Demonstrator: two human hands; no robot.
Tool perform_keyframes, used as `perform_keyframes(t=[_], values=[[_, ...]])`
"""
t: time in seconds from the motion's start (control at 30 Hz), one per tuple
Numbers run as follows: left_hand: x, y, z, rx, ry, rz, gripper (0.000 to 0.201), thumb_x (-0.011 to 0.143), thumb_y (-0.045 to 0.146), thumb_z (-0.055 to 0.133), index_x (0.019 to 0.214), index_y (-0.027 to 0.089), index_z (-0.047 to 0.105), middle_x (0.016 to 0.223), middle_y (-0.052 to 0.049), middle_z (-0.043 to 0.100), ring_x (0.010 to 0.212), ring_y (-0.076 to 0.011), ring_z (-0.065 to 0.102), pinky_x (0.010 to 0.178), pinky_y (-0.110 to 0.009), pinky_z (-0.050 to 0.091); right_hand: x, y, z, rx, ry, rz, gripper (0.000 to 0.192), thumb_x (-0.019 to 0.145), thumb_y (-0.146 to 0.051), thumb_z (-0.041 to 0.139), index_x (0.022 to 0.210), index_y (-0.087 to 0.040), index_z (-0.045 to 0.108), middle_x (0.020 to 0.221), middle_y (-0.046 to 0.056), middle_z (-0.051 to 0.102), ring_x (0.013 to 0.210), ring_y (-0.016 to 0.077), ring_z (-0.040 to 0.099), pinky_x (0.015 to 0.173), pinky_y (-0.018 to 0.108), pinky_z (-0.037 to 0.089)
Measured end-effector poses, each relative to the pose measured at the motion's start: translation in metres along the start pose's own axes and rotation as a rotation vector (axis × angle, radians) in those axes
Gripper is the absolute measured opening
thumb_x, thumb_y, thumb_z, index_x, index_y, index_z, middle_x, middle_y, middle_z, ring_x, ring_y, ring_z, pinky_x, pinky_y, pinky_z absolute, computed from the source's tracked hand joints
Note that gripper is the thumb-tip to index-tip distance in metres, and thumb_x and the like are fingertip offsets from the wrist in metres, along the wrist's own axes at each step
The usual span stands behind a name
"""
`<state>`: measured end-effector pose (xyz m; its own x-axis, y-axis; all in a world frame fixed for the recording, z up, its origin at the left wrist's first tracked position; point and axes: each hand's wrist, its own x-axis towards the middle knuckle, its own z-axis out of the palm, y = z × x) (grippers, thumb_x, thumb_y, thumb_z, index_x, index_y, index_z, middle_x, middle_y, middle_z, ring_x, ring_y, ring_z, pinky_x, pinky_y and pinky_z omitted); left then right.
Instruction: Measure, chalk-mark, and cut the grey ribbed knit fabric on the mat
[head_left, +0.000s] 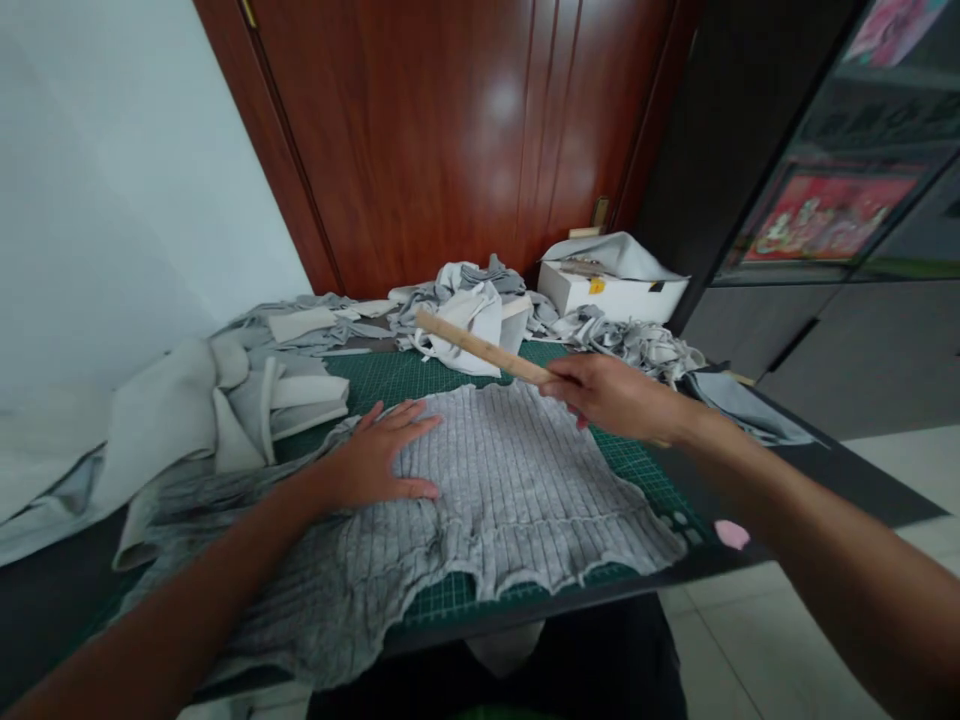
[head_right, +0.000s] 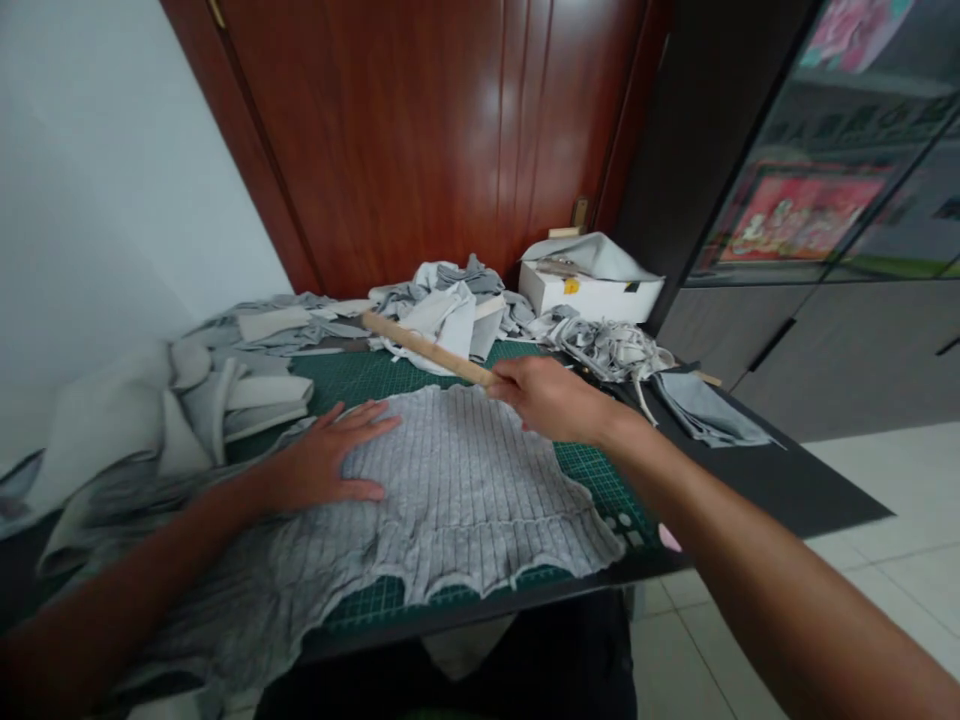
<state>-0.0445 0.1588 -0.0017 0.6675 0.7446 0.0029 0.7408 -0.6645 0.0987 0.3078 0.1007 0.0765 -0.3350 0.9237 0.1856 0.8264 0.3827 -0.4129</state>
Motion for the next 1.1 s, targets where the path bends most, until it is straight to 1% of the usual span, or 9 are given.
perform_keyframes(t=[0.1, 0.17, 0.23, 0.4, 0.6, 0.77, 0.87, 0.97, 1.1], values=[[0.0, 0.0, 0.002, -0.085, 0.105, 0.032, 0.101, 0.077, 0.08, 0.074, 0.156, 0.021, 0.054, 0.17, -0.021, 0.037, 0.159, -0.0392, 0.033, 0.129, -0.066, 0.014, -0.019, 0.007, 0.002, 0.037, -0.079, -0.129, 0.027, 0.106, -0.031, 0.051, 0.092, -0.018, 0.07, 0.081, 0.003, 0.071, 0.074, 0.0192, 0.065, 0.067, 0.029, 0.045], [-0.002, 0.0, 0.005, -0.142, 0.204, 0.051, 0.096, 0.071, 0.079, 0.079, 0.144, 0.018, 0.065, 0.161, -0.022, 0.052, 0.152, -0.0405, 0.046, 0.128, -0.062, 0.025, -0.027, 0.015, 0.014, 0.038, -0.091, -0.146, 0.028, 0.105, -0.031, 0.052, 0.115, -0.016, 0.073, 0.098, 0.008, 0.077, 0.086, 0.0223, 0.069, 0.075, 0.031, 0.049], [-0.006, -0.001, 0.008, -0.169, 0.287, 0.057, 0.087, 0.069, 0.076, 0.082, 0.131, 0.016, 0.073, 0.149, -0.022, 0.064, 0.141, -0.0393, 0.058, 0.124, -0.055, 0.038, -0.029, 0.023, 0.027, 0.014, -0.135, -0.141, 0.042, 0.101, -0.035, 0.062, 0.135, -0.013, 0.069, 0.095, 0.009, 0.079, 0.081, 0.024, 0.071, 0.073, 0.032, 0.05], [-0.018, -0.002, 0.005, -0.197, 0.488, 0.062, 0.038, 0.096, 0.052, 0.061, 0.11, 0.019, 0.075, 0.122, -0.012, 0.078, 0.116, -0.0262, 0.073, 0.108, -0.042, 0.055, -0.005, 0.035, 0.037, -0.077, -0.179, -0.226, 0.035, 0.092, -0.027, 0.07, 0.124, -0.016, 0.078, 0.109, 0.013, 0.081, 0.095, 0.0291, 0.073, 0.084, 0.036, 0.052], [-0.013, 0.016, -0.011, -0.147, 0.633, 0.08, 0.023, 0.097, 0.029, 0.053, 0.103, 0.018, 0.073, 0.117, -0.013, 0.077, 0.112, -0.0277, 0.071, 0.106, -0.05, 0.055, 0.026, 0.027, 0.048, -0.136, -0.199, -0.359, 0.034, 0.101, -0.028, 0.063, 0.13, -0.019, 0.076, 0.11, 0.012, 0.079, 0.099, 0.028, 0.071, 0.09, 0.038, 0.051], [0.0, 0.062, -0.012, -0.042, 0.402, 0.28, 0.033, 0.097, 0.025, 0.058, 0.126, 0.014, 0.07, 0.133, -0.016, 0.072, 0.129, -0.0302, 0.065, 0.116, -0.051, 0.048, 0.043, 0.019, 0.067, -0.167, -0.166, -0.405, 0.034, 0.106, -0.026, 0.058, 0.135, -0.014, 0.071, 0.11, 0.015, 0.074, 0.1, 0.028, 0.069, 0.092, 0.04, 0.052], [0.0, 0.083, -0.001, -0.001, 0.234, 0.371, 0.058, 0.101, 0.041, 0.061, 0.151, 0.014, 0.055, 0.164, -0.022, 0.048, 0.156, -0.0374, 0.04, 0.126, -0.06, 0.035, 0.045, 0.021, 0.077, -0.193, -0.134, -0.398, 0.031, 0.107, -0.023, 0.055, 0.131, -0.013, 0.072, 0.111, 0.015, 0.072, 0.102, 0.0283, 0.069, 0.092, 0.041, 0.055], [-0.014, 0.092, 0.007, 0.007, 0.065, 0.451, 0.064, 0.106, 0.045, 0.053, 0.164, 0.02, 0.039, 0.174, -0.02, 0.026, 0.163, -0.0368, 0.022, 0.129, -0.069, 0.018, 0.034, 0.025, 0.08, -0.263, -0.097, -0.409, 0.03, 0.106, -0.022, 0.058, 0.132, -0.015, 0.07, 0.108, 0.013, 0.072, 0.096, 0.0263, 0.072, 0.085, 0.037, 0.059], [-0.033, 0.098, 0.004, -0.085, 0.034, 0.506, 0.065, 0.105, 0.047, 0.054, 0.165, 0.026, 0.037, 0.175, -0.012, 0.028, 0.163, -0.0306, 0.025, 0.133, -0.059, 0.015, 0.009, 0.028, 0.076, -0.341, -0.082, -0.404, 0.032, 0.106, -0.024, 0.058, 0.137, -0.017, 0.067, 0.112, 0.012, 0.073, 0.089, 0.0248, 0.075, 0.075, 0.035, 0.063]])
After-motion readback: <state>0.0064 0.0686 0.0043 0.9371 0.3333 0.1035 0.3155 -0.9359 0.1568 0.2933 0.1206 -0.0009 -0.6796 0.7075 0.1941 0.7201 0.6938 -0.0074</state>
